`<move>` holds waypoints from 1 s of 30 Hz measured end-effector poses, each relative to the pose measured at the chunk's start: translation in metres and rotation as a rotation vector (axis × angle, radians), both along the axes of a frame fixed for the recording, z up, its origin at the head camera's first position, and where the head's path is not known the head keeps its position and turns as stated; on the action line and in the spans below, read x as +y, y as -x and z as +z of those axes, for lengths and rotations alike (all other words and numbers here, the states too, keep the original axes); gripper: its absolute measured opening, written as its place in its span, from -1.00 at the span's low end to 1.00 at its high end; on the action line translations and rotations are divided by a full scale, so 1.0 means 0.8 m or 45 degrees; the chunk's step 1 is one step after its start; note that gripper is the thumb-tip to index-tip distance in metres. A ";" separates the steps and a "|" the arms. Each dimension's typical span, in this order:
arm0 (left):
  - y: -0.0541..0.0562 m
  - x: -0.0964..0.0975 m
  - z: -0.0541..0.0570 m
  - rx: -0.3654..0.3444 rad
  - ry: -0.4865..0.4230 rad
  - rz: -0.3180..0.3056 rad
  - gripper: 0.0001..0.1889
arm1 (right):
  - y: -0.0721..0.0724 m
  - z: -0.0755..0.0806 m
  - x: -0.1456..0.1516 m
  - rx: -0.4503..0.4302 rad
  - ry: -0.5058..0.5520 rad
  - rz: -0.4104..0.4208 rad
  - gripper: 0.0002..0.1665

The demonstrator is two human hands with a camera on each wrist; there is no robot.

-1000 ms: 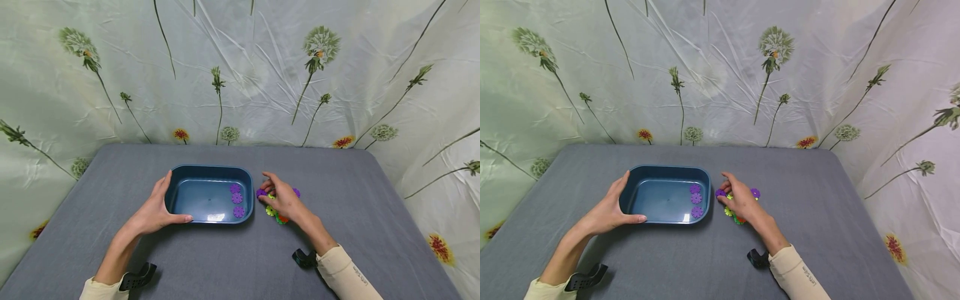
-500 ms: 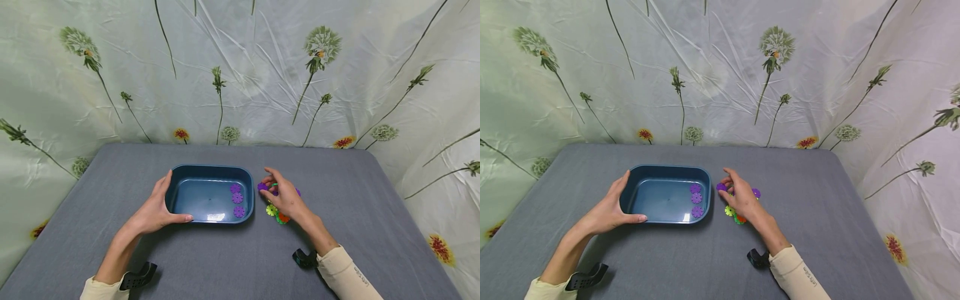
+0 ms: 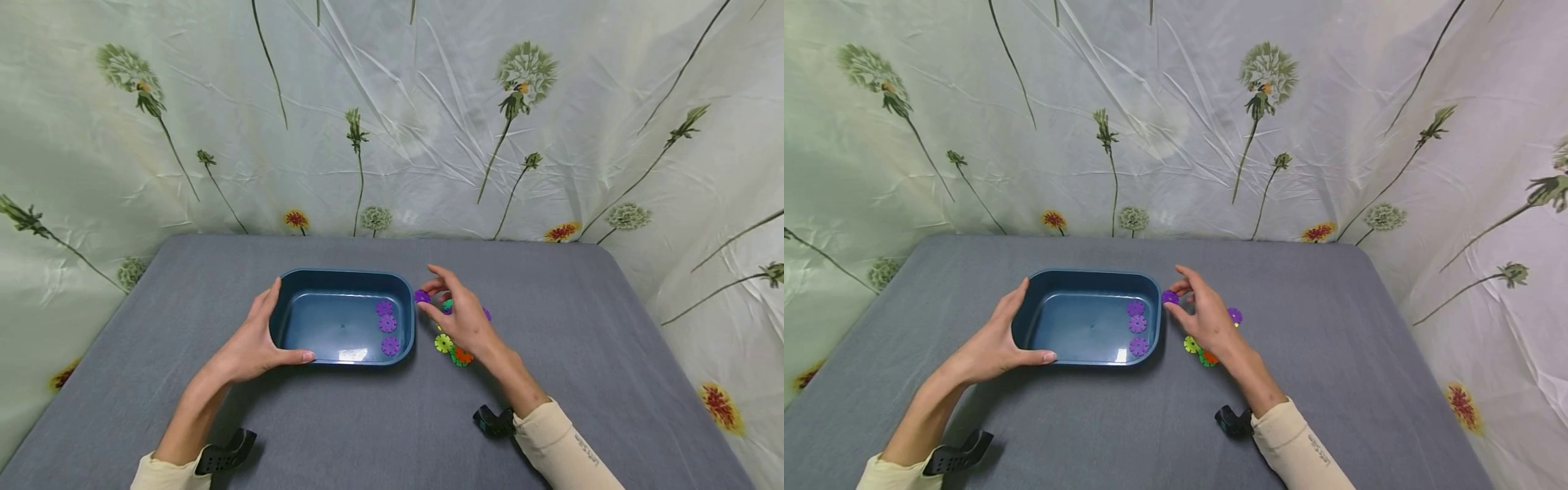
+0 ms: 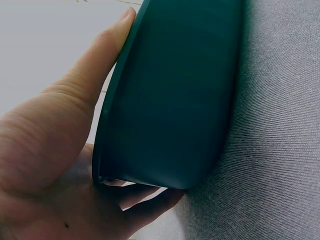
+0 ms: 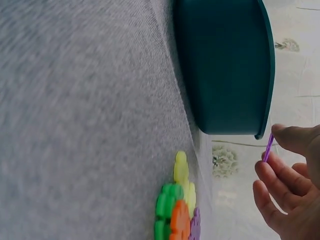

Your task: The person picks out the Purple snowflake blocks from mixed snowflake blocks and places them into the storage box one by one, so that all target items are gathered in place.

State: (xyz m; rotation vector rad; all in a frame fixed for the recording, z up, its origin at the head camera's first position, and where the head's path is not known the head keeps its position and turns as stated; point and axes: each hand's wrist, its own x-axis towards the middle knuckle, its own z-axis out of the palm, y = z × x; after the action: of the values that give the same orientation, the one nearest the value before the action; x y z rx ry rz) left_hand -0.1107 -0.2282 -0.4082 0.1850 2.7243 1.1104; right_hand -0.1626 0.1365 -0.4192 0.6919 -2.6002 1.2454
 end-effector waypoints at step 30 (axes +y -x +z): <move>-0.001 -0.001 0.000 -0.003 0.002 0.003 0.54 | 0.009 0.006 -0.044 0.064 0.029 0.101 -0.26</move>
State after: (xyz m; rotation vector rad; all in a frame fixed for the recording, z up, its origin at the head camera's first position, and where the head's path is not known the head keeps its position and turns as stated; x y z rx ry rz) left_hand -0.1096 -0.2294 -0.4086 0.1809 2.7241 1.1084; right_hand -0.1701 0.1010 -0.4145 0.8186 -2.5372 1.2601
